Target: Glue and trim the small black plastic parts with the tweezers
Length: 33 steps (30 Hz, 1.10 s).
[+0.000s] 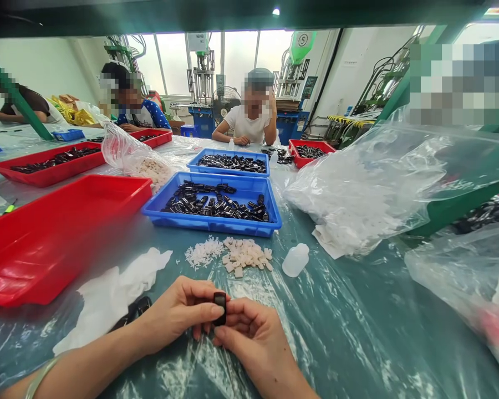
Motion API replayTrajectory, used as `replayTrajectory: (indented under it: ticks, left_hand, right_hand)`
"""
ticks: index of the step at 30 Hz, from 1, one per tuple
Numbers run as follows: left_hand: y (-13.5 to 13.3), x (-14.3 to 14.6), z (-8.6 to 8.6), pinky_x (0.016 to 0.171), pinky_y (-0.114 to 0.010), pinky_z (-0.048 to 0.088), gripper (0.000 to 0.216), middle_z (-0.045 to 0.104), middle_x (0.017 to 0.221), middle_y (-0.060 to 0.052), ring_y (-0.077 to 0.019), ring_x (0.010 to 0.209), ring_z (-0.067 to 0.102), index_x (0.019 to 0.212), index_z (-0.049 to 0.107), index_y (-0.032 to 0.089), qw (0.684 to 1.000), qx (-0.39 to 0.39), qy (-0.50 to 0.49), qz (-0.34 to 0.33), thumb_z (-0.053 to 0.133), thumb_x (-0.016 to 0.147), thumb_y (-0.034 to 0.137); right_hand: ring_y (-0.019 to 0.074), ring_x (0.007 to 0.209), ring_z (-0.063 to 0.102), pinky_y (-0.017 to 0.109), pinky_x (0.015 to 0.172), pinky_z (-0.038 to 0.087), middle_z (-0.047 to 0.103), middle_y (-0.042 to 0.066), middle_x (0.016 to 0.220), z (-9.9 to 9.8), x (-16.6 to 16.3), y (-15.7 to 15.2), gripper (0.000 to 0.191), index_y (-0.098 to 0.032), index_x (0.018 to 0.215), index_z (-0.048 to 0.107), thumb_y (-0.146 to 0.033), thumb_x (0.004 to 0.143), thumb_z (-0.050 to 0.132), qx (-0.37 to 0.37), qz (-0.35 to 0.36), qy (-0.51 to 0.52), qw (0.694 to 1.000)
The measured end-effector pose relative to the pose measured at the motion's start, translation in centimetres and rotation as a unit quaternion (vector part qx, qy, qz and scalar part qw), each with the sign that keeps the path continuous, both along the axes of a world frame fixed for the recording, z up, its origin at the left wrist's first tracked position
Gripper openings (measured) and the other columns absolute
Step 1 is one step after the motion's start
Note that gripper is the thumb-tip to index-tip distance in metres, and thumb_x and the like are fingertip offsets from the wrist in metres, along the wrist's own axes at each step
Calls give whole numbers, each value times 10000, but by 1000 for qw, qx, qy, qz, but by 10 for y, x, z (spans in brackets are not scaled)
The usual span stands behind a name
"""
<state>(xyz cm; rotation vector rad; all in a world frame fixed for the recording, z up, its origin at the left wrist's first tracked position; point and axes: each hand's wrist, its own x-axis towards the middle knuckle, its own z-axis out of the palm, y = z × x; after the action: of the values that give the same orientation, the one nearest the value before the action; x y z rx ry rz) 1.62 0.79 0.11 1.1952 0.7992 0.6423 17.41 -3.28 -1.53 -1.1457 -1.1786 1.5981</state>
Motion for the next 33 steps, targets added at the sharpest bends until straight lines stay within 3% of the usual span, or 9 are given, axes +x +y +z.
replayTrajectory:
  ticks: [4, 8, 11, 15, 19, 22, 25, 30, 33]
  left_hand:
    - [1, 1, 2, 451, -170, 435, 233, 515, 706, -13, -88, 579, 501, 753, 679, 111, 1000, 8, -8, 26, 658, 698, 336]
    - [1, 0, 6, 549, -181, 483, 264, 596, 784, -51, -115, 669, 587, 815, 663, 106, 999, -41, -2, 27, 637, 723, 353]
    - [-1, 0, 7, 545, -182, 482, 268, 636, 845, -75, -136, 657, 642, 827, 644, 109, 996, -85, -9, 17, 648, 713, 351]
    - [-3, 1, 5, 536, -190, 486, 271, 650, 805, -84, -144, 633, 646, 811, 644, 99, 995, -101, -19, 13, 700, 655, 313]
    - [-4, 2, 3, 518, -199, 486, 272, 644, 779, -85, -123, 589, 616, 792, 659, 87, 996, -92, -19, 1, 724, 617, 285]
    - [-4, 2, 2, 493, -197, 476, 259, 635, 697, -70, -111, 541, 593, 768, 671, 78, 996, -93, -4, -7, 724, 611, 277]
    - [-4, 2, 1, 457, -185, 456, 230, 598, 572, -37, -102, 487, 567, 733, 679, 74, 996, -89, 8, -23, 716, 617, 269]
    - [-4, 1, 0, 426, -175, 438, 226, 562, 500, -8, -86, 433, 531, 735, 695, 76, 996, -79, 14, -46, 713, 620, 270]
    - [-4, 1, 1, 425, -169, 433, 219, 547, 467, 2, -80, 421, 518, 714, 695, 79, 995, -81, 20, -60, 707, 629, 280]
  right_hand:
    - [158, 646, 616, 270, 617, 500, 662, 21, 726, -5, 13, 1, 210, -206, 923, 643, -303, 738, 661, 146, -81, -172, 971]
    - [198, 814, 557, 353, 719, 466, 571, 44, 934, 1, 36, 13, 351, -239, 1064, 542, -320, 736, 641, 343, -314, -303, 832]
    - [297, 1048, 490, 467, 816, 429, 480, 118, 1186, 5, 55, 29, 692, -224, 1230, 396, -421, 637, 694, 344, -421, -342, 767]
    - [357, 1106, 483, 484, 786, 460, 475, 182, 1246, -8, 78, 53, 841, -171, 1277, 345, -486, 581, 694, 212, -363, -384, 822]
    - [242, 755, 641, 362, 649, 517, 673, 69, 896, -19, 88, 62, 379, -193, 968, 576, -407, 661, 638, 218, -268, -382, 857]
    - [216, 746, 631, 333, 649, 509, 676, 41, 873, -11, 83, 56, 305, -206, 964, 595, -365, 704, 610, 248, -251, -388, 852]
    - [221, 862, 603, 325, 678, 491, 636, 43, 990, 2, 72, 43, 308, -238, 1037, 597, -285, 733, 600, 319, -234, -410, 822]
    - [221, 938, 571, 377, 761, 454, 601, 66, 998, 17, 56, 24, 390, -255, 1128, 549, -71, 790, 484, 535, -147, -493, 670]
    - [233, 964, 560, 406, 782, 424, 606, 78, 988, 19, 51, 21, 386, -228, 1095, 552, -14, 792, 446, 567, -130, -520, 625]
